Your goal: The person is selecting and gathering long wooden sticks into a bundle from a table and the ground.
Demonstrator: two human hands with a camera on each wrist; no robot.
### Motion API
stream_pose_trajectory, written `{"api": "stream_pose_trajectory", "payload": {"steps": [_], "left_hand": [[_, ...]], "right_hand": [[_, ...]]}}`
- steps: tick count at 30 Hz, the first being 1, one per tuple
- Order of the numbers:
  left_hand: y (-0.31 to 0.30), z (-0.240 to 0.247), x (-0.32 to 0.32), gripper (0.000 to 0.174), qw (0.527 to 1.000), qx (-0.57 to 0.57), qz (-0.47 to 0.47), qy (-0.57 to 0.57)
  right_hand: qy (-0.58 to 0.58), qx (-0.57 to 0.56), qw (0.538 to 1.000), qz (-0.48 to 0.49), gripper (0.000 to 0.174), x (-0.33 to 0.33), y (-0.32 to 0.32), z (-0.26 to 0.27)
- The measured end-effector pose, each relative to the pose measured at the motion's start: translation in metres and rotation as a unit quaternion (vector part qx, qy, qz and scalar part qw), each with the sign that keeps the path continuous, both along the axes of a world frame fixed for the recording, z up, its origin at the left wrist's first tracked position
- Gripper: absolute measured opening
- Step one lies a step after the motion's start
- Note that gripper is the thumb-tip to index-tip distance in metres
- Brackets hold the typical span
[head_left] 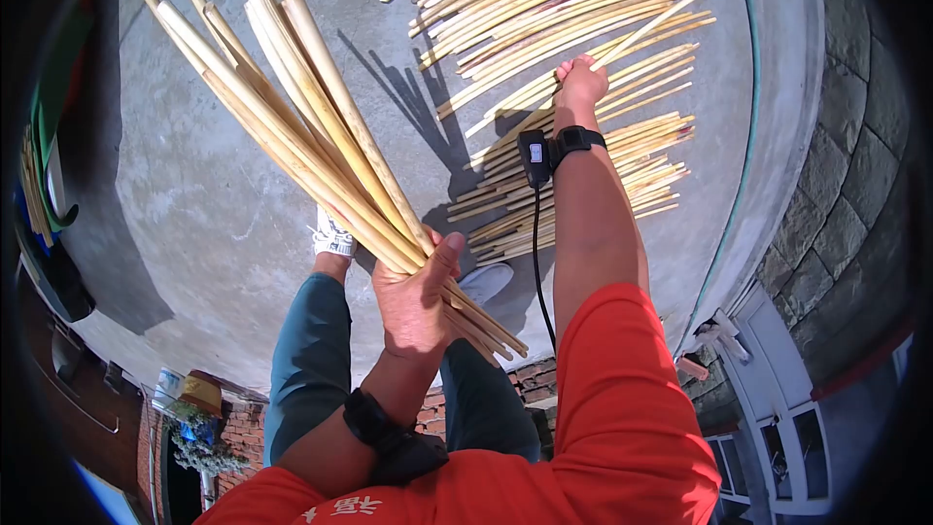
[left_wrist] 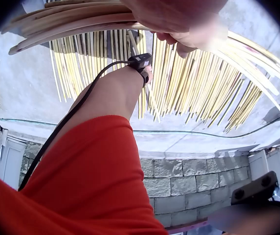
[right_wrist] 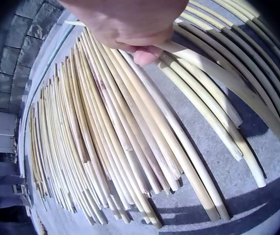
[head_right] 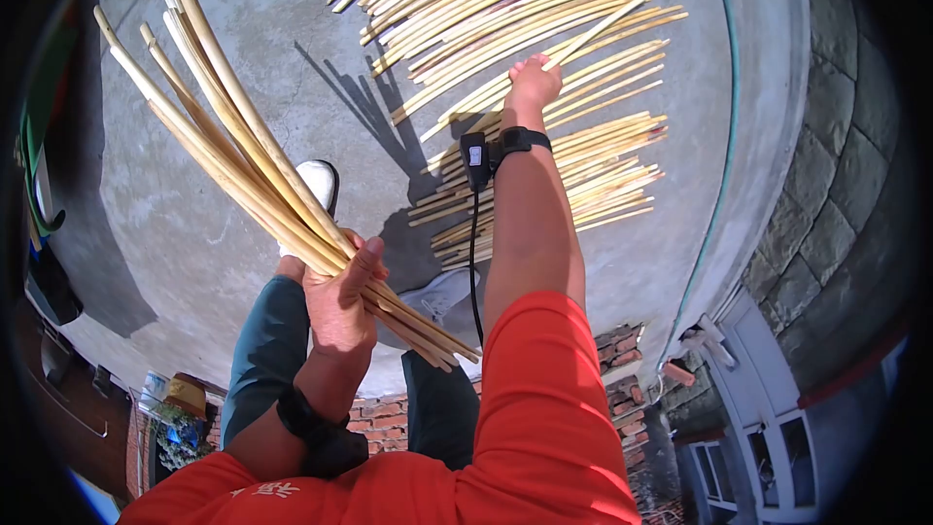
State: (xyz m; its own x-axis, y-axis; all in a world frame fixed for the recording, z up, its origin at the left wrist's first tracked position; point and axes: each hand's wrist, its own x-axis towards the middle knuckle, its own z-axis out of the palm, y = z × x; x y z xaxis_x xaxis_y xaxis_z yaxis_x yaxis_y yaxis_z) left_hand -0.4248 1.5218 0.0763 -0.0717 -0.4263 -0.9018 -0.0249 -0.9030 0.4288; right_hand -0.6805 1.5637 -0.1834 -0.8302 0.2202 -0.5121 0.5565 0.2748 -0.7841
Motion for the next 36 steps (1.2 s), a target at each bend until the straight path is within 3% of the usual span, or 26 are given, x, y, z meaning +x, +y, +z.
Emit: {"api": "stream_pose_trajectory", "payload": {"steps": [5, 8, 11, 13, 15, 21, 23, 29, 30, 31, 32, 33, 35, 36], "left_hand": [[-0.003, -0.003, 0.004, 0.023, 1.000, -0.003, -0.028, -0.005], [-0.003, -0.003, 0.004, 0.023, 1.000, -0.008, -0.023, 0.000], [-0.005, -0.001, 0.003, 0.023, 1.000, -0.008, -0.016, 0.009], [-0.007, 0.000, 0.002, 0.023, 1.000, -0.003, -0.019, 0.008], [-0.007, 0.001, 0.001, 0.023, 1.000, 0.000, -0.022, 0.005], [-0.006, -0.001, 0.001, 0.023, 1.000, 0.002, -0.027, -0.001], [-0.005, -0.001, 0.001, 0.023, 1.000, -0.003, -0.030, 0.000], [-0.003, 0.000, -0.003, 0.021, 1.000, -0.013, -0.010, -0.001], [-0.003, 0.000, -0.003, 0.021, 1.000, -0.013, -0.010, -0.001], [-0.003, 0.001, -0.004, 0.020, 1.000, -0.010, -0.009, -0.004], [-0.003, 0.001, -0.004, 0.020, 1.000, -0.006, -0.009, -0.007], [-0.002, 0.001, -0.004, 0.020, 1.000, -0.005, -0.009, -0.007], [-0.001, 0.002, -0.007, 0.018, 1.000, -0.011, -0.004, -0.002], [0.000, 0.001, -0.006, 0.018, 1.000, -0.010, -0.006, 0.002]], "right_hand": [[-0.003, 0.000, 1.000, 0.030, 0.005, -0.003, -0.024, -0.008], [-0.049, 0.110, 0.986, 0.112, 0.010, -0.004, -0.027, -0.013], [-0.052, 0.098, 0.987, 0.115, 0.013, -0.003, -0.023, -0.006], [0.004, 0.108, 0.988, 0.107, 0.017, -0.006, -0.014, -0.009], [-0.005, 0.122, 0.992, 0.011, 0.019, -0.011, -0.006, -0.010], [-0.030, 0.214, 0.970, 0.109, 0.018, -0.012, -0.002, 0.004], [-0.080, 0.296, 0.931, 0.198, 0.018, -0.013, -0.003, 0.011], [-0.105, 0.294, 0.935, 0.171, 0.026, -0.008, 0.017, -0.005], [-0.038, 0.303, 0.940, 0.152, 0.028, -0.010, 0.030, -0.024], [0.028, 0.310, 0.941, 0.132, 0.033, -0.004, 0.019, -0.005], [-0.098, 0.167, 0.978, 0.079, 0.036, -0.001, 0.016, 0.020], [-0.098, 0.169, 0.978, 0.078, 0.036, 0.009, 0.018, 0.027], [-0.030, -0.013, 0.999, 0.032, 0.028, 0.020, 0.024, 0.037], [-0.033, -0.023, 0.998, 0.051, 0.021, 0.026, 0.028, 0.050]]}}
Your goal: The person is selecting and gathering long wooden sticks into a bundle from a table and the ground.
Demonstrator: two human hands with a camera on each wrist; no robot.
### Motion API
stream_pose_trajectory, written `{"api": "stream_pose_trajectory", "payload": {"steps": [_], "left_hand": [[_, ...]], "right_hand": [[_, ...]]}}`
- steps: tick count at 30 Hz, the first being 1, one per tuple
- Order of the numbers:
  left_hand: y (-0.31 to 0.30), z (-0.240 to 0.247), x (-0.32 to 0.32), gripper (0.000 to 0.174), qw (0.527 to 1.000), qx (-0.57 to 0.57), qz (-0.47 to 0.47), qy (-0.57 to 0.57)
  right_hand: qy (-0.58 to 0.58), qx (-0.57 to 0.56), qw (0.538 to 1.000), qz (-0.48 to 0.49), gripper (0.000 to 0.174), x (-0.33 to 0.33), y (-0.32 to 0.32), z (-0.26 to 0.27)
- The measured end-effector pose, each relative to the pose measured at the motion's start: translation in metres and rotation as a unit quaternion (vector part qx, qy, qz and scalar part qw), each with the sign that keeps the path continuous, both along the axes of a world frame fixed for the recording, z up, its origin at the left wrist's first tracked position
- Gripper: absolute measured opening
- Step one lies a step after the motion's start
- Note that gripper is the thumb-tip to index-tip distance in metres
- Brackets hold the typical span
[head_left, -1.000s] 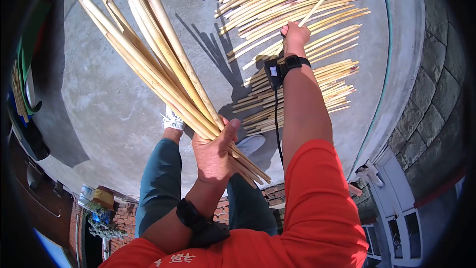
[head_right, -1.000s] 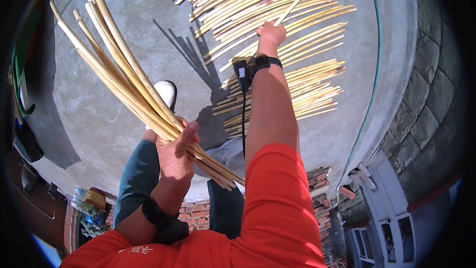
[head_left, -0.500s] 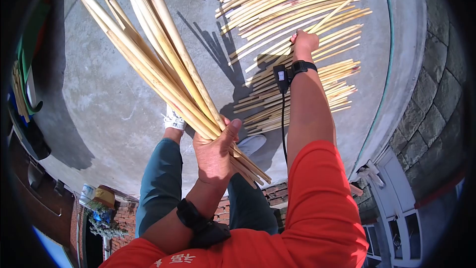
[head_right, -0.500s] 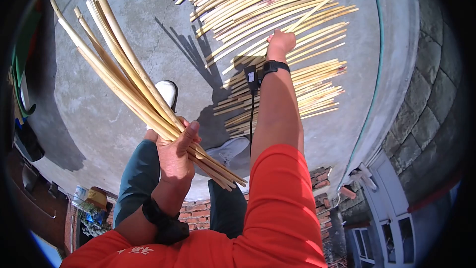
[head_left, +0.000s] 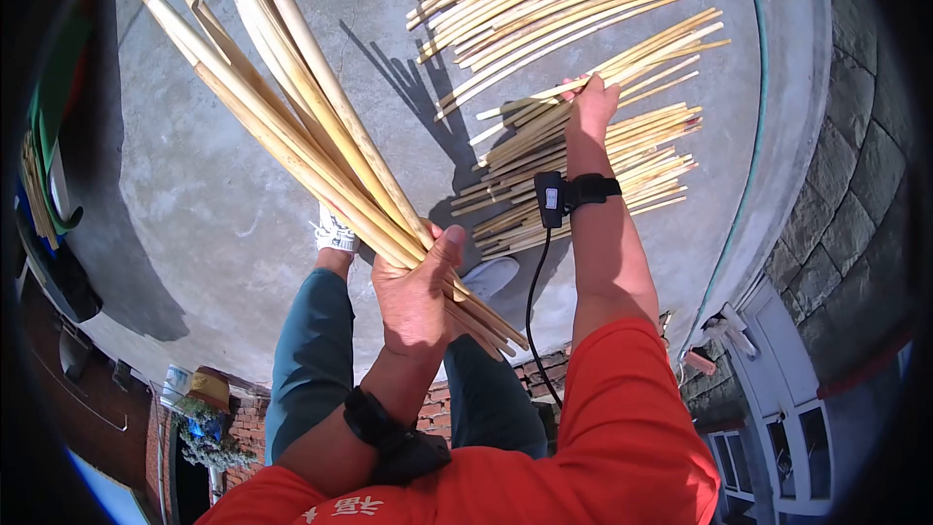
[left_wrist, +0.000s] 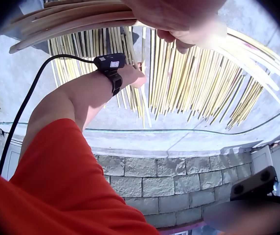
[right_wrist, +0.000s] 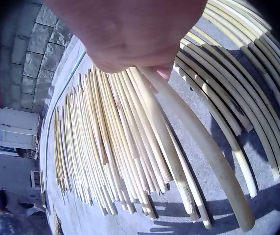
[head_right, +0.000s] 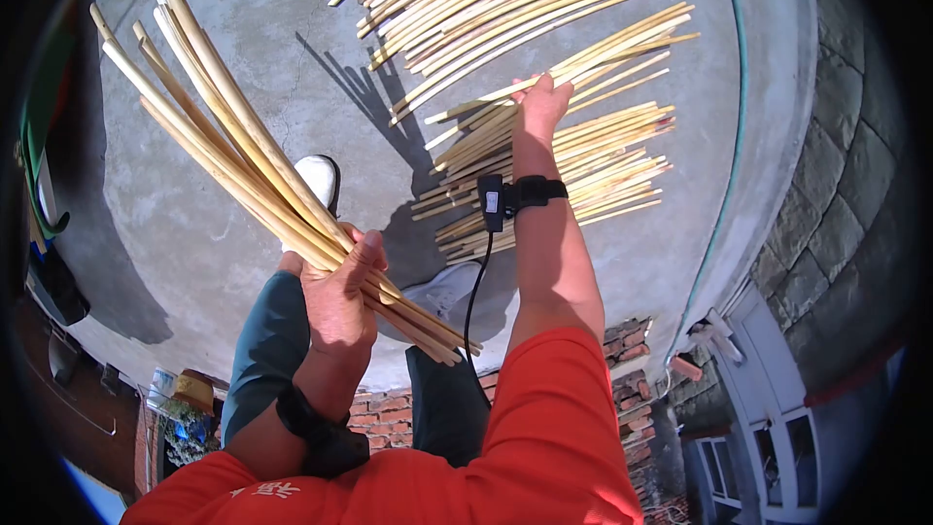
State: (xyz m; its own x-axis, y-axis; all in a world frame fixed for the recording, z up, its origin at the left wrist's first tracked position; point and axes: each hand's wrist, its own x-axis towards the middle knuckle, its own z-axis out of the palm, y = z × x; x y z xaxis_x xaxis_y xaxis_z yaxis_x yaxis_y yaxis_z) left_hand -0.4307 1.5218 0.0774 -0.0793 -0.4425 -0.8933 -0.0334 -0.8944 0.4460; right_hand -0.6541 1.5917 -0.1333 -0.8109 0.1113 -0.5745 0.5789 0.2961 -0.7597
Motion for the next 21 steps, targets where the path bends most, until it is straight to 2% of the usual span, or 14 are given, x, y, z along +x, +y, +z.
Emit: {"api": "stream_pose_trajectory", "payload": {"steps": [1, 3, 5, 7, 9, 11, 12, 13, 15, 16, 18, 19, 21], "left_hand": [[0.002, -0.002, 0.002, 0.017, 1.000, -0.001, 0.003, 0.012], [0.005, -0.005, 0.003, 0.016, 1.000, 0.000, 0.005, 0.027], [0.008, -0.007, 0.002, 0.015, 0.999, -0.001, 0.016, 0.031], [0.009, -0.007, 0.003, 0.017, 0.999, -0.001, 0.020, 0.041], [0.009, -0.004, 0.002, 0.020, 0.998, -0.001, 0.023, 0.052], [0.008, 0.002, -0.001, 0.030, 0.989, 0.026, 0.077, 0.121], [0.012, -0.001, 0.002, 0.039, 0.991, 0.013, 0.062, 0.117], [0.015, -0.004, 0.006, 0.039, 0.991, 0.014, 0.059, 0.118], [0.018, -0.006, 0.013, 0.043, 0.992, 0.024, -0.016, 0.122], [0.017, -0.006, 0.012, 0.043, 0.991, 0.031, -0.018, 0.126], [0.013, -0.001, 0.008, 0.040, 0.990, 0.049, -0.002, 0.130], [0.013, -0.001, 0.008, 0.037, 0.989, 0.064, 0.016, 0.132], [0.015, -0.006, 0.013, 0.031, 0.988, 0.083, 0.021, 0.131]], "right_hand": [[0.003, 0.002, 1.000, -0.001, 0.021, 0.008, 0.006, 0.012], [0.045, -0.103, 0.974, 0.196, 0.014, 0.031, 0.019, 0.040], [-0.016, -0.110, 0.932, 0.344, 0.015, 0.054, 0.014, 0.096], [-0.099, -0.120, 0.856, 0.493, 0.018, 0.078, 0.018, 0.137], [-0.169, -0.136, 0.769, 0.602, 0.017, 0.100, 0.021, 0.173], [-0.194, -0.141, 0.768, 0.594, 0.018, 0.117, 0.030, 0.185], [-0.218, -0.150, 0.763, 0.589, 0.019, 0.123, 0.033, 0.189], [-0.218, -0.149, 0.766, 0.587, 0.019, 0.127, 0.036, 0.191], [-0.144, -0.087, 0.745, 0.646, 0.022, 0.134, 0.040, 0.195], [-0.146, -0.085, 0.747, 0.643, 0.022, 0.139, 0.039, 0.198], [0.015, -0.062, 0.734, 0.676, 0.027, 0.144, 0.034, 0.205], [0.016, -0.060, 0.736, 0.674, 0.027, 0.142, 0.033, 0.209], [0.013, -0.056, 0.702, 0.710, 0.034, 0.139, 0.031, 0.213]]}}
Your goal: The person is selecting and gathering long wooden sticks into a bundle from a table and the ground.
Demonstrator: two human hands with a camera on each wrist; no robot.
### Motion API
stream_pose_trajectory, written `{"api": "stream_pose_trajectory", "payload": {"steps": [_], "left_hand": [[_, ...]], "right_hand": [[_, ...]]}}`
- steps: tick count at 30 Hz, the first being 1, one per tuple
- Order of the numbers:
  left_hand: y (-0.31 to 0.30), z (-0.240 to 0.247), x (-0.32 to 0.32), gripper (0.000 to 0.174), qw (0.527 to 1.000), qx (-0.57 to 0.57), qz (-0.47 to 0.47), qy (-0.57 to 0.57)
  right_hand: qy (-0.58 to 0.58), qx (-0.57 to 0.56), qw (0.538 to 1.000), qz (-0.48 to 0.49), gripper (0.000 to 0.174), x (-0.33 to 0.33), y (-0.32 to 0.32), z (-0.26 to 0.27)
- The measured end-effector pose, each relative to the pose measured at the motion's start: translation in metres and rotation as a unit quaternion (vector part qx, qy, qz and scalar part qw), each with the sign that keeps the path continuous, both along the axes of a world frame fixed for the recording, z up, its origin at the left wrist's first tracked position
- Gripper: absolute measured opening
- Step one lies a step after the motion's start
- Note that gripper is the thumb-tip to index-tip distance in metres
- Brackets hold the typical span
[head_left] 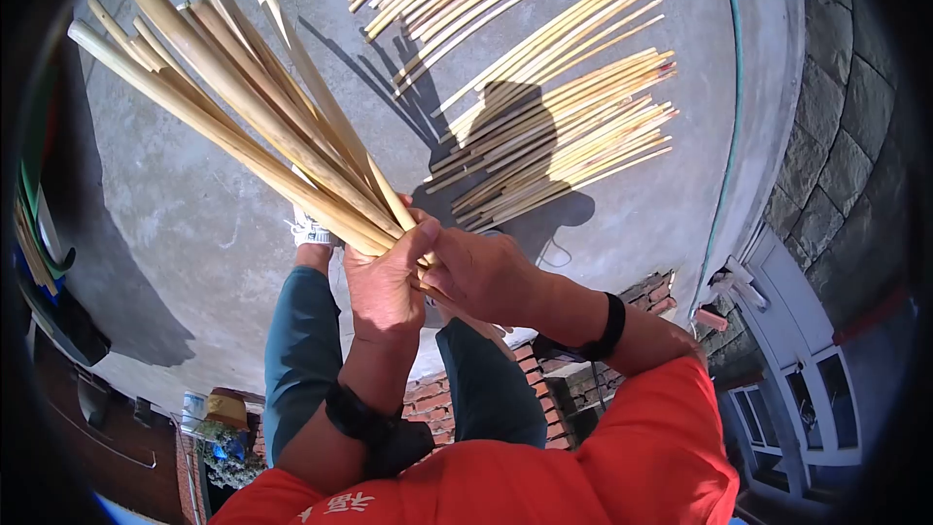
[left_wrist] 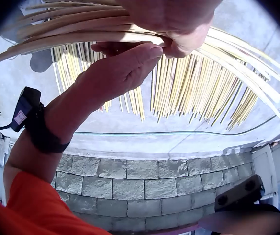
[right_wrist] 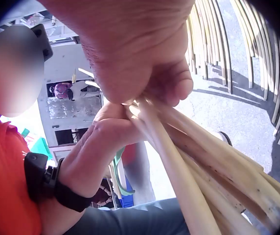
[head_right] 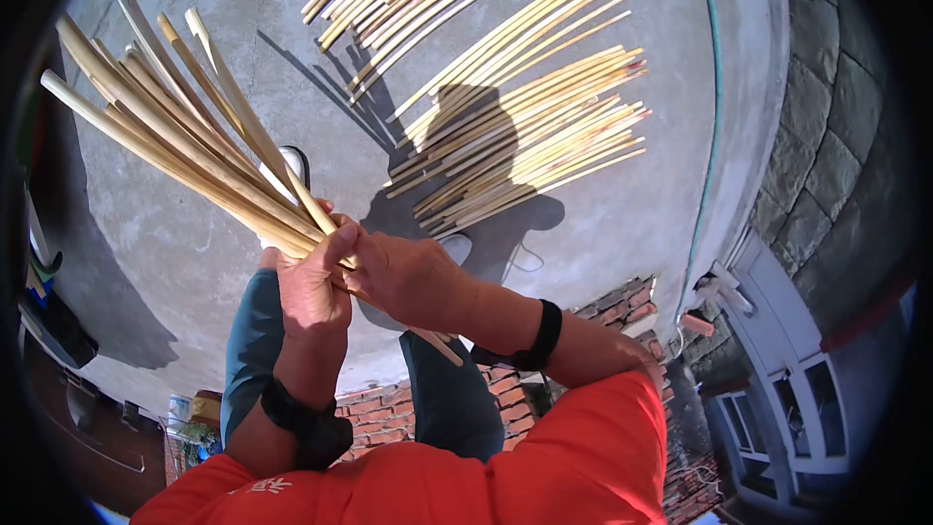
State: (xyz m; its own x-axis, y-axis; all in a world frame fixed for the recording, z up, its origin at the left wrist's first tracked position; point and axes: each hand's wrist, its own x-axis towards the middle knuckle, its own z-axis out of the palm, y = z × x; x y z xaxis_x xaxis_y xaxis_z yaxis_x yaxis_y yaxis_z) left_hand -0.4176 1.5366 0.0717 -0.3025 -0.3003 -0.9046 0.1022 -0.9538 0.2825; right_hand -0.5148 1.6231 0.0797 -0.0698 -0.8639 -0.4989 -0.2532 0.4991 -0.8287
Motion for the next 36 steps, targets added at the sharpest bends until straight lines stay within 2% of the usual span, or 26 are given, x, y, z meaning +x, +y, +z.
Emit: {"api": "stream_pose_trajectory", "payload": {"steps": [2, 3, 4, 5, 6, 8, 10, 12, 14, 16, 18, 20, 22, 23, 24, 25, 26, 27, 29, 31, 32, 33, 35, 36], "left_hand": [[0.008, -0.005, 0.003, 0.027, 0.997, -0.047, -0.002, -0.066], [0.007, -0.002, -0.001, 0.025, 0.995, -0.042, 0.012, -0.090], [0.009, -0.002, 0.003, 0.025, 0.995, -0.044, 0.009, -0.093], [0.010, -0.004, 0.006, 0.025, 0.996, -0.035, 0.007, -0.079], [0.010, -0.005, 0.008, 0.025, 0.998, -0.024, 0.007, -0.065], [0.011, -0.005, 0.009, 0.025, 0.995, -0.047, -0.016, -0.081], [0.012, -0.001, 0.006, 0.024, 0.993, -0.064, -0.034, -0.095], [0.012, 0.004, 0.002, 0.026, 0.988, -0.102, -0.059, -0.103], [0.014, 0.003, 0.001, 0.026, 0.986, -0.114, -0.056, -0.104], [0.016, 0.002, 0.001, 0.027, 0.986, -0.119, -0.052, -0.108], [0.016, 0.001, 0.003, 0.028, 0.988, -0.103, -0.058, -0.103], [0.019, -0.003, 0.005, 0.027, 0.988, -0.105, -0.055, -0.103], [0.020, -0.004, 0.005, 0.027, 0.987, -0.109, -0.054, -0.100], [0.020, -0.003, 0.005, 0.026, 0.988, -0.105, -0.059, -0.096], [0.020, -0.003, 0.006, 0.026, 0.989, -0.102, -0.060, -0.092], [0.022, -0.003, 0.006, 0.026, 0.989, -0.097, -0.069, -0.089], [0.025, -0.004, 0.005, 0.024, 0.988, -0.106, -0.077, -0.079], [0.024, -0.005, 0.006, 0.022, 0.987, -0.119, -0.080, -0.069], [0.028, -0.001, 0.002, 0.021, 0.985, -0.114, -0.107, -0.068], [0.025, 0.003, -0.001, 0.019, 0.980, -0.127, -0.140, -0.061], [0.029, 0.002, -0.003, 0.019, 0.979, -0.124, -0.149, -0.060], [0.032, 0.002, -0.005, 0.021, 0.979, -0.132, -0.151, -0.046], [0.033, 0.002, -0.005, 0.022, 0.979, -0.141, -0.144, -0.033], [0.039, 0.001, -0.006, 0.023, 0.980, -0.126, -0.155, -0.018]], "right_hand": [[0.029, -0.088, 0.993, -0.077, 0.017, -0.008, 0.015, -0.034], [0.025, 0.012, 0.982, -0.186, 0.015, -0.026, 0.018, -0.062], [0.021, 0.111, 0.950, -0.292, 0.015, -0.045, 0.022, -0.097], [0.121, 0.094, 0.937, -0.315, 0.014, -0.057, 0.029, -0.132], [0.140, 0.047, 0.933, -0.327, 0.016, -0.055, 0.036, -0.149], [0.040, 0.146, 0.884, -0.442, 0.019, -0.090, 0.024, -0.192], [0.063, 0.161, 0.868, -0.466, 0.021, -0.106, 0.020, -0.238], [0.087, 0.175, 0.851, -0.487, 0.024, -0.115, 0.012, -0.259], [0.170, 0.335, 0.830, -0.413, 0.026, -0.118, 0.000, -0.269], [0.186, 0.337, 0.827, -0.409, 0.030, -0.116, 0.003, -0.274], [0.286, 0.342, 0.815, -0.369, 0.035, -0.108, -0.001, -0.281], [0.281, 0.356, 0.816, -0.359, 0.031, -0.106, -0.011, -0.264], [0.330, 0.351, 0.793, -0.374, 0.028, -0.105, -0.013, -0.261], [0.345, 0.299, 0.798, -0.394, 0.022, -0.101, -0.011, -0.258], [0.345, 0.299, 0.798, -0.394, 0.022, -0.096, -0.013, -0.255], [0.229, 0.217, 0.827, -0.465, 0.020, -0.091, -0.005, -0.248], [0.107, 0.124, 0.837, -0.523, 0.018, -0.085, 0.002, -0.242], [0.107, 0.124, 0.837, -0.523, 0.018, -0.078, 0.001, -0.229], [-0.013, -0.025, 0.870, -0.492, 0.012, -0.058, 0.021, -0.186], [-0.056, -0.090, 0.900, -0.423, 0.009, -0.029, 0.043, -0.148], [-0.067, -0.076, 0.927, -0.361, 0.007, -0.019, 0.055, -0.122], [-0.129, -0.048, 0.953, -0.271, 0.009, 0.008, 0.080, -0.088], [-0.162, -0.016, 0.959, -0.230, 0.013, 0.018, 0.091, -0.070], [-0.160, -0.015, 0.957, -0.243, 0.013, 0.025, 0.103, -0.062]]}}
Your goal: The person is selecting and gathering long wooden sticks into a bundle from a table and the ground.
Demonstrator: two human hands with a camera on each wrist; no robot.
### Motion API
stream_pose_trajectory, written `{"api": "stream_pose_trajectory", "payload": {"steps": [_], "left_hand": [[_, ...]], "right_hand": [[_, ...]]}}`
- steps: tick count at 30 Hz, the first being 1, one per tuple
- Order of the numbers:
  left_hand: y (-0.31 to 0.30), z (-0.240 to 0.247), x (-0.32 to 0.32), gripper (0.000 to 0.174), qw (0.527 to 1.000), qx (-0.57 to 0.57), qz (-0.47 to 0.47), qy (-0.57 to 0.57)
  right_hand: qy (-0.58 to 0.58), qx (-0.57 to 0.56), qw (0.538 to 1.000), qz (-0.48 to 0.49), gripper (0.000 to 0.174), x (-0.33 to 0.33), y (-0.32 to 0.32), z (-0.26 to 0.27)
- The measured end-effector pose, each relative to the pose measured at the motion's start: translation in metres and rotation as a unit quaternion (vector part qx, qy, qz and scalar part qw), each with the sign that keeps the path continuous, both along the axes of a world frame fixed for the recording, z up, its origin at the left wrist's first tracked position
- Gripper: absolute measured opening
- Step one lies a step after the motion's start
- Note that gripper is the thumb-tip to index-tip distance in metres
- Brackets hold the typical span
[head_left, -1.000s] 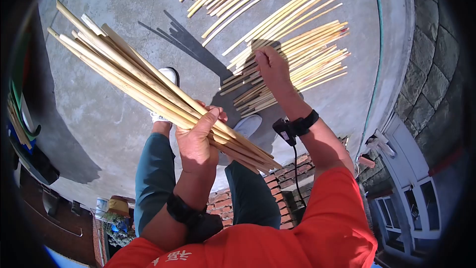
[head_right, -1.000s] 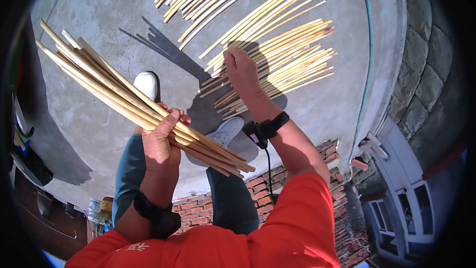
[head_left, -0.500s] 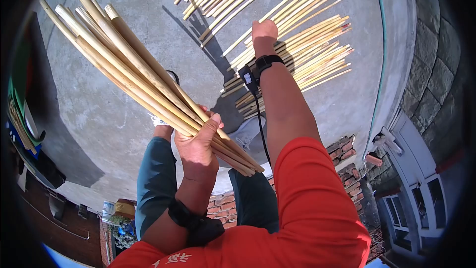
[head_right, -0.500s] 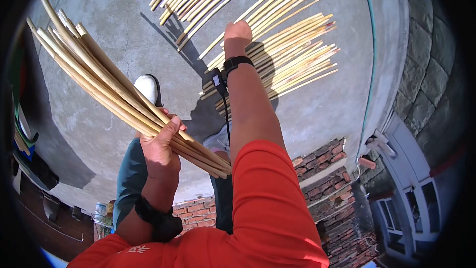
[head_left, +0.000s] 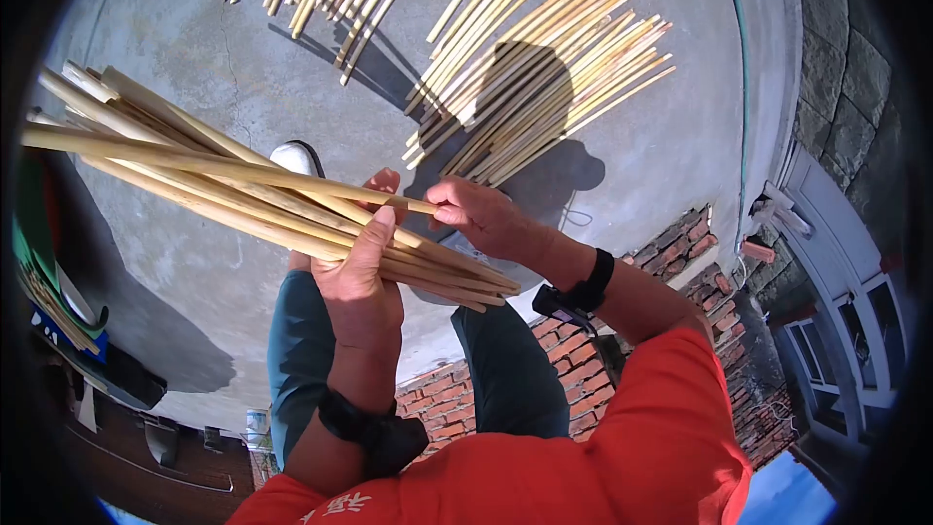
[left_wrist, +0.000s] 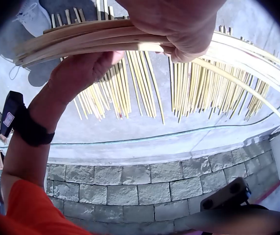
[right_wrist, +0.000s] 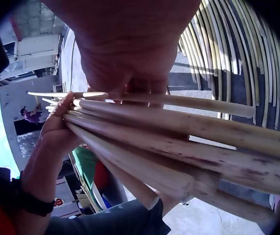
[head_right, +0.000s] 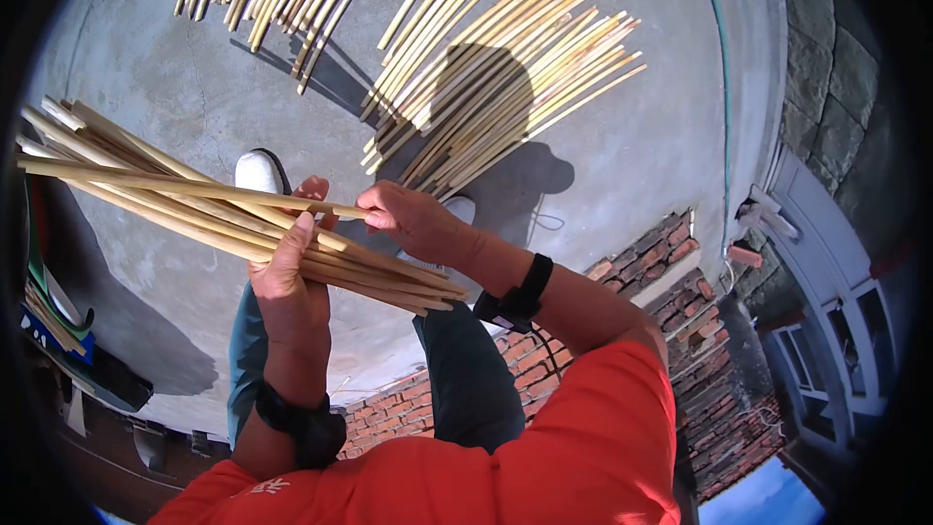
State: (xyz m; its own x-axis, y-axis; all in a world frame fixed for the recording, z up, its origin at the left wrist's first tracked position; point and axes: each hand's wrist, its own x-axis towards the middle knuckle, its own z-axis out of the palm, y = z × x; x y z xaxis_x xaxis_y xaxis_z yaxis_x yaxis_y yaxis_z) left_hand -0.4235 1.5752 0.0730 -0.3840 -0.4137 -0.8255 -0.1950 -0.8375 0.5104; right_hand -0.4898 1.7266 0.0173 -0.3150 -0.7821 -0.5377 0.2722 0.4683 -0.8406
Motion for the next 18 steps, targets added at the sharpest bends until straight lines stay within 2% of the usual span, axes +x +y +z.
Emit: {"api": "stream_pose_trajectory", "payload": {"steps": [2, 4, 6, 8, 10, 11, 12, 13, 15, 16, 18], "left_hand": [[0.001, 0.001, 0.001, 0.025, 0.999, 0.031, -0.004, 0.021], [0.007, 0.000, 0.002, 0.022, 0.999, 0.037, -0.017, -0.001], [0.014, -0.004, 0.004, 0.020, 0.998, 0.024, -0.032, 0.046], [0.017, -0.002, 0.001, 0.019, 0.999, 0.013, -0.032, 0.030], [0.020, -0.001, 0.002, 0.018, 0.999, -0.002, -0.036, 0.013], [0.021, -0.001, 0.002, 0.018, 0.999, -0.006, -0.032, 0.016], [0.023, -0.003, 0.002, 0.018, 0.999, -0.011, -0.029, 0.022], [0.023, -0.002, 0.002, 0.021, 0.999, -0.012, -0.047, 0.013], [0.026, -0.002, 0.003, 0.019, 0.998, -0.014, -0.056, 0.008], [0.027, -0.002, 0.004, 0.016, 0.998, -0.008, -0.063, 0.002], [0.030, -0.002, 0.002, 0.015, 0.998, -0.011, -0.065, 0.005]], "right_hand": [[-0.142, 0.015, 0.990, 0.020, 0.017, 0.009, 0.011, 0.009], [-0.165, 0.030, 0.985, 0.032, 0.019, 0.009, 0.025, 0.005], [-0.189, 0.041, 0.980, 0.040, 0.022, 0.010, 0.037, -0.007], [-0.142, 0.010, 0.988, 0.064, 0.027, -0.002, 0.042, -0.029], [0.026, 0.169, 0.984, -0.055, 0.038, -0.019, 0.049, -0.067], [0.203, 0.215, 0.953, -0.066, 0.044, -0.035, 0.060, -0.101], [0.375, 0.252, 0.889, -0.076, 0.051, -0.050, 0.071, -0.136], [0.375, 0.253, 0.889, -0.076, 0.051, -0.057, 0.073, -0.157], [0.421, 0.314, 0.851, -0.013, 0.064, -0.064, 0.071, -0.185], [0.421, 0.314, 0.851, -0.013, 0.064, -0.060, 0.062, -0.184], [0.424, 0.381, 0.822, -0.005, 0.068, -0.057, 0.035, -0.192]]}}
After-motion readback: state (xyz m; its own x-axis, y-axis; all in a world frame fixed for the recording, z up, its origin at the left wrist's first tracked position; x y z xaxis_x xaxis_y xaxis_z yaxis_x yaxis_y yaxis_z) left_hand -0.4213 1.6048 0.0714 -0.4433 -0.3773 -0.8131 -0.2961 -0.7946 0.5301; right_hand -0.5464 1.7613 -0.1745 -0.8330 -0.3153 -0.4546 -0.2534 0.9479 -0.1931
